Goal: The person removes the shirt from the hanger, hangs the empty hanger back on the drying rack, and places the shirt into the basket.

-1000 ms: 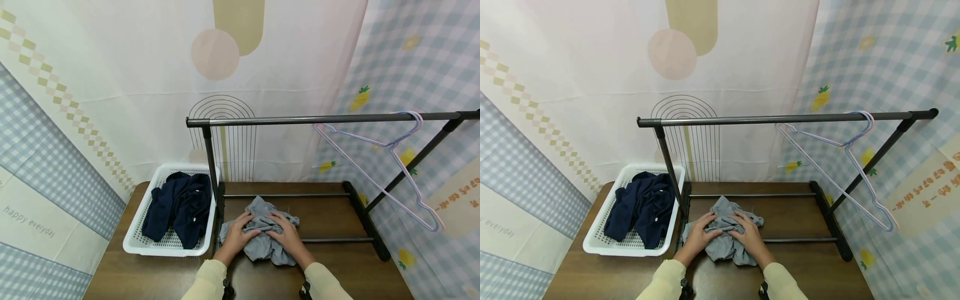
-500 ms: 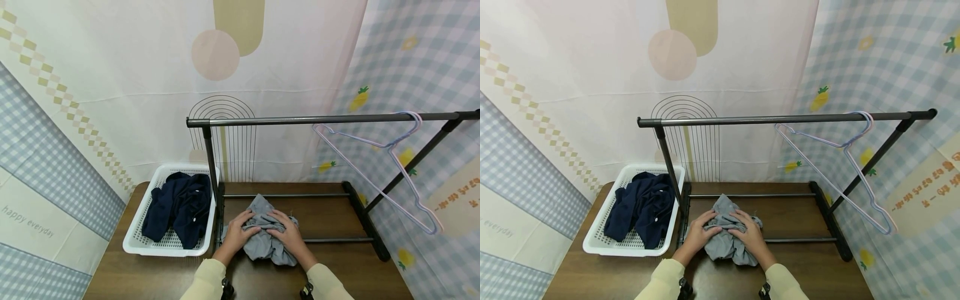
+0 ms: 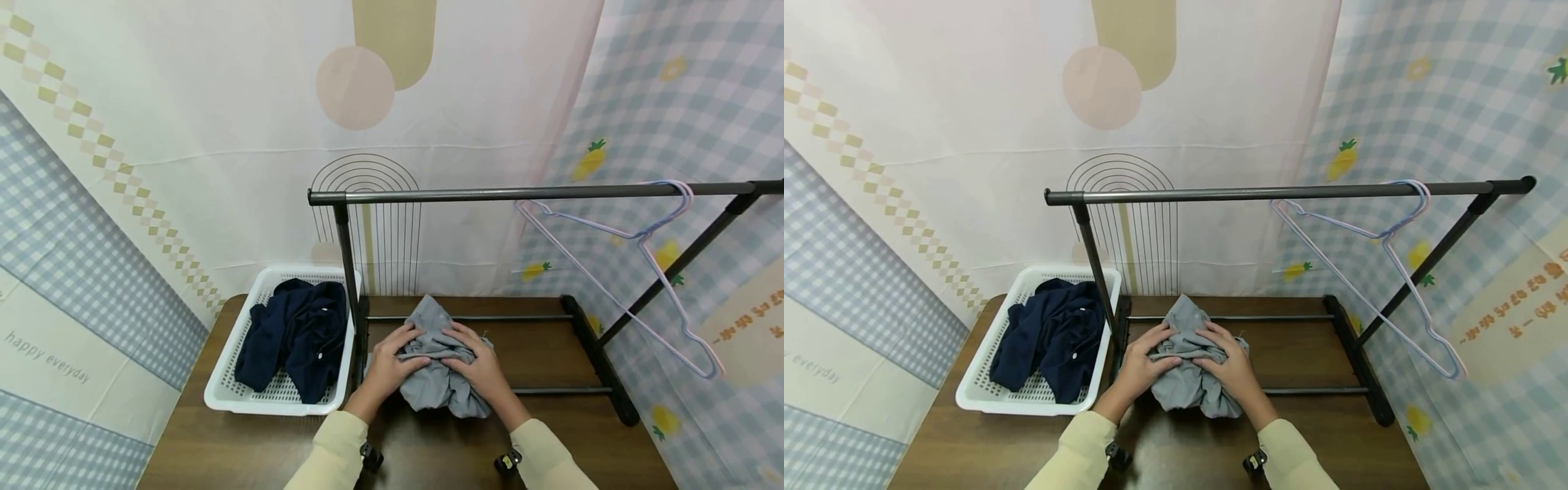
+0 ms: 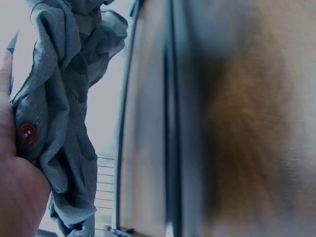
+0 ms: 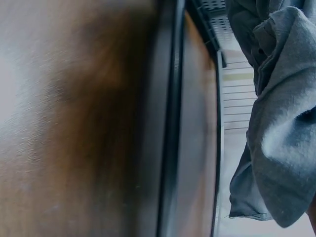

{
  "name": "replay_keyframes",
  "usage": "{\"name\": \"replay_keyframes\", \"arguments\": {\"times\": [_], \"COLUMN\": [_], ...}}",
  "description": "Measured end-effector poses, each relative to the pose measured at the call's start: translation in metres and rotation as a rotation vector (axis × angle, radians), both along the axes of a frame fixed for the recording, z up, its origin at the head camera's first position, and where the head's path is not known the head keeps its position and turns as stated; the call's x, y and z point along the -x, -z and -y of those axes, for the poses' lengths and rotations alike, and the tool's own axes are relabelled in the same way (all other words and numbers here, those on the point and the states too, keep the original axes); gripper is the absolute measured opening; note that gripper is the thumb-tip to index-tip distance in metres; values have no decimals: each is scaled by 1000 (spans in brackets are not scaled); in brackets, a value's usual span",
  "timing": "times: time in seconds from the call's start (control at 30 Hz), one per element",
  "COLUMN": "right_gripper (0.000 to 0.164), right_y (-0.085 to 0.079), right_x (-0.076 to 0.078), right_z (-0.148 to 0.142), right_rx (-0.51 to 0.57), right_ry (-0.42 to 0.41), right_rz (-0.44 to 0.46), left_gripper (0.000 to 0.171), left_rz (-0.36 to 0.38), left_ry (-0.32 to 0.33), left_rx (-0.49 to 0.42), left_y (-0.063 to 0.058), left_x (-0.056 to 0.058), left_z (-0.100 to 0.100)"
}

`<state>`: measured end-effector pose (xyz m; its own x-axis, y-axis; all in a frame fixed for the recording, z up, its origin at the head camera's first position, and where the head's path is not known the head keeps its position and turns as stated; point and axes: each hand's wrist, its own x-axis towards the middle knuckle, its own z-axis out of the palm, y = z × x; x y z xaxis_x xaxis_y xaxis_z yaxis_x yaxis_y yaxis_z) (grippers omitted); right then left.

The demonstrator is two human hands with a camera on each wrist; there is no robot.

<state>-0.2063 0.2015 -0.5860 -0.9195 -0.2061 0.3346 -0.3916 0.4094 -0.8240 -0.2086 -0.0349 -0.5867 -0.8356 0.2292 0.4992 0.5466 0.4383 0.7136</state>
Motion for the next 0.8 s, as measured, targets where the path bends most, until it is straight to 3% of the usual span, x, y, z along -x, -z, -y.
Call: {"name": "replay_keyframes", "arguments": {"times": [0.2,0.43,0.53,0.63,0.8], "right_gripper": [55,51,51,52,56], "right_y": [-18,-65,-77,-79,-69], "right_x": [-1,-15,-17,-16,-8], "right_z": [0,6,8,8,5], "right_rx": [41,75,92,101,109], "right_ry": [-12,-47,-50,-53,-55], "right_rz": [-28,-75,-90,-94,-115], "left_gripper": [54,56,57,58,59], "left_rz": [35,3,-12,-27,-34], "left_ry": [20,28,29,28,32], "left_rx": [-34,-33,-26,-21,-9], "left_y": [-17,-34,-43,-53,-69], "left_x": [0,0,-1,-3,-7], "left_z": [0,0,0,1,5]}}
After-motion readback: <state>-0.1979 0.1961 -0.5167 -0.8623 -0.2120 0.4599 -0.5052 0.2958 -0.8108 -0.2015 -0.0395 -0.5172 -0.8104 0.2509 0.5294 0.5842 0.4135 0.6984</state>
